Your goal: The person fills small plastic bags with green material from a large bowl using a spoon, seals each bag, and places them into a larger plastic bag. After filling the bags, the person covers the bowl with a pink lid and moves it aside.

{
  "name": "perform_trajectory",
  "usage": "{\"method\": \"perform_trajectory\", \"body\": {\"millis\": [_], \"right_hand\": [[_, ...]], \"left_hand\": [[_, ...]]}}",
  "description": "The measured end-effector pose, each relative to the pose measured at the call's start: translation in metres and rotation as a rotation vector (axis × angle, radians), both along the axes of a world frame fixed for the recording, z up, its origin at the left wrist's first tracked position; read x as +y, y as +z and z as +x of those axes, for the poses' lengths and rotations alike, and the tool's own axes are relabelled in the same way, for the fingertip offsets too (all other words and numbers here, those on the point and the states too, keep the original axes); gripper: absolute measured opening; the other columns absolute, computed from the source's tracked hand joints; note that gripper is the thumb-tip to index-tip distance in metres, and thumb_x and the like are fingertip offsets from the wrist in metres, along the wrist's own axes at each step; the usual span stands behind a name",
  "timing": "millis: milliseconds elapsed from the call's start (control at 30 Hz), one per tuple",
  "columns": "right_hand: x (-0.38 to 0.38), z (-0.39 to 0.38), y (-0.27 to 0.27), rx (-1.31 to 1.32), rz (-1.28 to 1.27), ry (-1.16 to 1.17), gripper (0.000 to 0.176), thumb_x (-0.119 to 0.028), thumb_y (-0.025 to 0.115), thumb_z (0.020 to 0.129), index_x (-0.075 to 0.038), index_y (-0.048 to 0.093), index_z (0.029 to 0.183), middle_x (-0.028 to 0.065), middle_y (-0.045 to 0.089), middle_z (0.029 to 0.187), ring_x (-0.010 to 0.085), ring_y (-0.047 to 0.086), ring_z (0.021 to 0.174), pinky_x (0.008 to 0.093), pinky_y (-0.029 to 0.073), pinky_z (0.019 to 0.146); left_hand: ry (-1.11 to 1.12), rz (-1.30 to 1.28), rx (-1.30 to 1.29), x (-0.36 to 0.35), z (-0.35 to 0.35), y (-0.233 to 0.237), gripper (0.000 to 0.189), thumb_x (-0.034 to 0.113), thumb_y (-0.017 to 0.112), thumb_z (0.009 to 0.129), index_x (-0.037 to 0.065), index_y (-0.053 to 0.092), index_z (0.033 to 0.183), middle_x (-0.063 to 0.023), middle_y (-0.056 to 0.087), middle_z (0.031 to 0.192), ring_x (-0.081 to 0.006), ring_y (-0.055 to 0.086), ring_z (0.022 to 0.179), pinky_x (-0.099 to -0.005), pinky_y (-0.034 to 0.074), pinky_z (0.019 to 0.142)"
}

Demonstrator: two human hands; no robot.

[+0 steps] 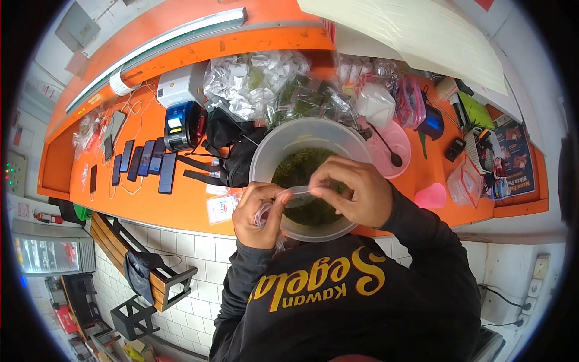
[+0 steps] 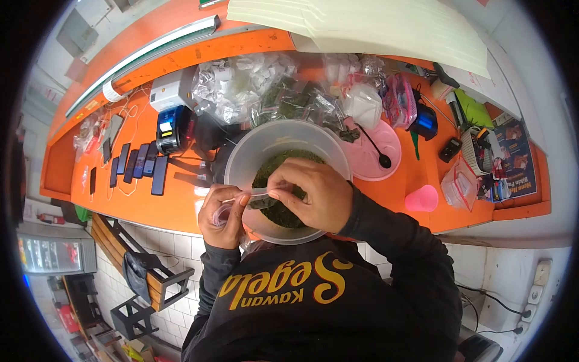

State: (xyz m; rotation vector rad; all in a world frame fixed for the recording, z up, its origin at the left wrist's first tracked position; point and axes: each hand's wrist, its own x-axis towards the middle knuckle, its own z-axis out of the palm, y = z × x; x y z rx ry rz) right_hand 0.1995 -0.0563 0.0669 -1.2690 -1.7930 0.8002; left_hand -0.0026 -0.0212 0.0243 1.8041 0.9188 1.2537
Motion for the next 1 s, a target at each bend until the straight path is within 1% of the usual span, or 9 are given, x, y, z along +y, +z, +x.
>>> {"method": "perform_trajectory", "body": {"millis": [100, 267, 333, 400, 533, 600, 767, 933, 1000], "right_hand": [[-0.003, -0.006, 0.001, -0.008, 0.059, 0.010, 0.008, -0.006, 0.065, 0.083, -0.002, 0.058, 0.085, 0.0080, 0.057, 0.077, 0.0216, 0.059, 0.069, 0.0323, 0.047, 0.061], [0.002, -0.004, 0.004, -0.222, 0.146, -0.051, 0.010, -0.008, 0.066, 0.081, -0.004, 0.061, 0.089, 0.0080, 0.058, 0.079, 0.0226, 0.060, 0.071, 0.0338, 0.048, 0.061], [0.014, 0.004, 0.011, -0.319, 0.258, -0.102, 0.015, -0.009, 0.069, 0.079, -0.005, 0.063, 0.092, 0.0078, 0.059, 0.082, 0.0231, 0.061, 0.073, 0.0341, 0.048, 0.061], [0.030, 0.013, 0.029, -0.551, 0.667, -0.388, 0.024, -0.016, 0.073, 0.077, -0.005, 0.062, 0.095, 0.0086, 0.060, 0.087, 0.0241, 0.061, 0.079, 0.0350, 0.049, 0.066], [0.032, -0.005, 0.030, -0.479, 0.728, -0.339, 0.033, -0.020, 0.076, 0.076, -0.005, 0.060, 0.100, 0.0089, 0.060, 0.091, 0.0246, 0.060, 0.085, 0.0369, 0.048, 0.074], [0.024, -0.020, 0.001, -0.240, 0.248, 0.002, 0.036, -0.020, 0.075, 0.078, -0.005, 0.058, 0.106, 0.0085, 0.059, 0.094, 0.0248, 0.060, 0.090, 0.0380, 0.046, 0.081], [0.032, -0.035, -0.031, -0.048, 0.222, -0.054, 0.027, -0.016, 0.074, 0.078, -0.004, 0.061, 0.099, 0.0074, 0.060, 0.092, 0.0209, 0.062, 0.085, 0.0326, 0.048, 0.074], [0.034, -0.026, -0.033, 0.071, 0.135, 0.022, 0.017, -0.009, 0.072, 0.079, -0.003, 0.063, 0.093, 0.0066, 0.064, 0.084, 0.0170, 0.065, 0.074, 0.0272, 0.050, 0.067], [0.029, -0.032, -0.031, 0.126, 0.075, 0.021, 0.017, -0.008, 0.072, 0.080, -0.002, 0.064, 0.093, 0.0068, 0.065, 0.083, 0.0166, 0.065, 0.074, 0.0274, 0.050, 0.066]], "left_hand": [[-0.115, 0.064, 0.070, -0.001, 0.005, 0.001, 0.012, -0.001, 0.071, 0.079, -0.002, 0.064, 0.088, -0.0100, 0.063, 0.087, -0.0158, 0.061, 0.074, -0.0239, 0.048, 0.063], [-0.143, 0.122, 0.097, 0.007, 0.009, -0.009, 0.010, -0.002, 0.065, 0.082, -0.002, 0.061, 0.092, -0.0097, 0.062, 0.086, -0.0139, 0.061, 0.070, -0.0208, 0.048, 0.056], [-0.068, -0.677, -0.232, 0.010, 0.009, -0.003, 0.020, 0.004, 0.071, 0.082, 0.001, 0.056, 0.095, -0.0062, 0.061, 0.081, -0.0166, 0.063, 0.074, -0.0269, 0.051, 0.062], [-0.198, -0.581, -0.366, 0.021, 0.004, -0.017, 0.023, 0.015, 0.064, 0.091, 0.001, 0.051, 0.104, -0.0062, 0.058, 0.084, -0.0150, 0.063, 0.074, -0.0276, 0.053, 0.061], [-0.191, -0.542, -0.537, 0.031, -0.002, -0.031, 0.032, 0.033, 0.048, 0.099, 0.001, 0.047, 0.103, -0.0119, 0.054, 0.095, -0.0182, 0.063, 0.075, -0.0313, 0.054, 0.065], [-0.203, -0.496, -0.611, 0.031, 0.000, -0.033, 0.033, 0.035, 0.048, 0.099, 0.002, 0.047, 0.101, -0.0118, 0.054, 0.095, -0.0194, 0.063, 0.078, -0.0316, 0.054, 0.067], [-0.257, -0.423, -0.321, 0.020, -0.007, -0.040, 0.036, 0.035, 0.048, 0.099, 0.001, 0.045, 0.109, -0.0143, 0.051, 0.113, -0.0230, 0.063, 0.096, -0.0335, 0.055, 0.075], [-0.303, -0.667, -0.580, 0.007, -0.004, -0.021, 0.027, 0.021, 0.059, 0.094, 0.000, 0.046, 0.106, -0.0129, 0.054, 0.108, -0.0190, 0.060, 0.093, -0.0318, 0.051, 0.084], [-0.168, -0.333, -0.214, 0.012, -0.012, -0.031, 0.024, 0.020, 0.060, 0.094, 0.001, 0.047, 0.102, -0.0120, 0.056, 0.104, -0.0169, 0.059, 0.090, -0.0314, 0.054, 0.078]]}}
